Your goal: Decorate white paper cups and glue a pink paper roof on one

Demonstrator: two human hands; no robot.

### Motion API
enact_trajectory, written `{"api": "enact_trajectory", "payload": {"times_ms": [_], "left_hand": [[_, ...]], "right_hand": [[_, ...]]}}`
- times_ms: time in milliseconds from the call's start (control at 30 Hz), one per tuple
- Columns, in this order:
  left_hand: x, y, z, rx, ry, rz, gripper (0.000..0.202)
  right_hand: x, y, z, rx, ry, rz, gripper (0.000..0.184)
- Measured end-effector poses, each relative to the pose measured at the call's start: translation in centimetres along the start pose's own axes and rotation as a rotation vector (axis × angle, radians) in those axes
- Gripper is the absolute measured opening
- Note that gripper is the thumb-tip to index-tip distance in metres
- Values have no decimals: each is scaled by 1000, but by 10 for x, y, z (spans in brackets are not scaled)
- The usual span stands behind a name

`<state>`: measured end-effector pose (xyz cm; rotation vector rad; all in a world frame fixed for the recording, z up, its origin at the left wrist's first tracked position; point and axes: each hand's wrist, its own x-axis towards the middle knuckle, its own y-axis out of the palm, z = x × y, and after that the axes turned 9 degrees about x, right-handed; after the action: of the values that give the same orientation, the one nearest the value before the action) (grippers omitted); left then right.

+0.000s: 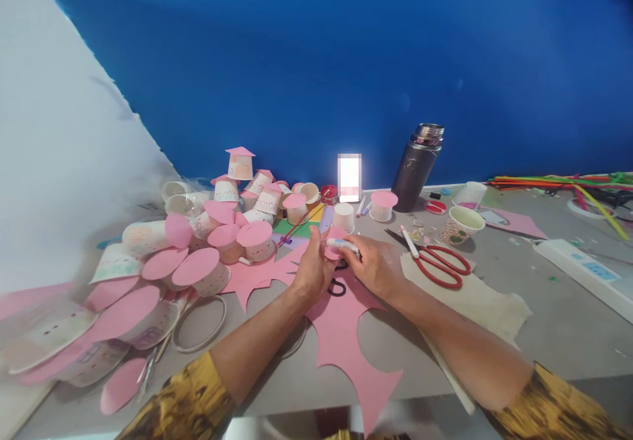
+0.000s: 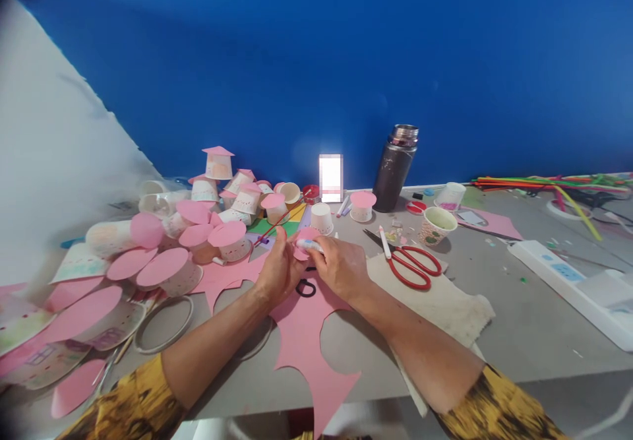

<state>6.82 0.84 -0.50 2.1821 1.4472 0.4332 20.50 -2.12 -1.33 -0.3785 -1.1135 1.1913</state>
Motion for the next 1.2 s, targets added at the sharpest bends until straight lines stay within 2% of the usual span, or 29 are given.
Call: {"api": "enact_trajectory", "payload": {"times_ms": [100,300,433,567,667,900,1067,1200], "left_hand": [[-2,2,2,-18,47,11,57],[-2,0,2,-45,-17,-1,59],[1,-2,-1,-38,-53,30,64],[2,-3,-6,-30,-75,42,63],[2,-4,-10,-22,-103,57,63],[8,-14,-11,-56,-179,73,66],[13,-25,-15,1,-211,35,55],[13,-26,-23,15,-275,15,45]], "right_hand": [[1,-1,-2,-5,20,-15,24],[3,-2,-3,-39,21,-21,26],[3,-3,-4,-36,-70,11,31],[4,-8,-4,-35,-182,86,26],[5,-12,-3,-68,-208,131,24],[8,-17,-5,-17,-191,215,21],[10,-18,-8,46,-160,197,21],[10,-16,-11,89,-163,180,22]]}}
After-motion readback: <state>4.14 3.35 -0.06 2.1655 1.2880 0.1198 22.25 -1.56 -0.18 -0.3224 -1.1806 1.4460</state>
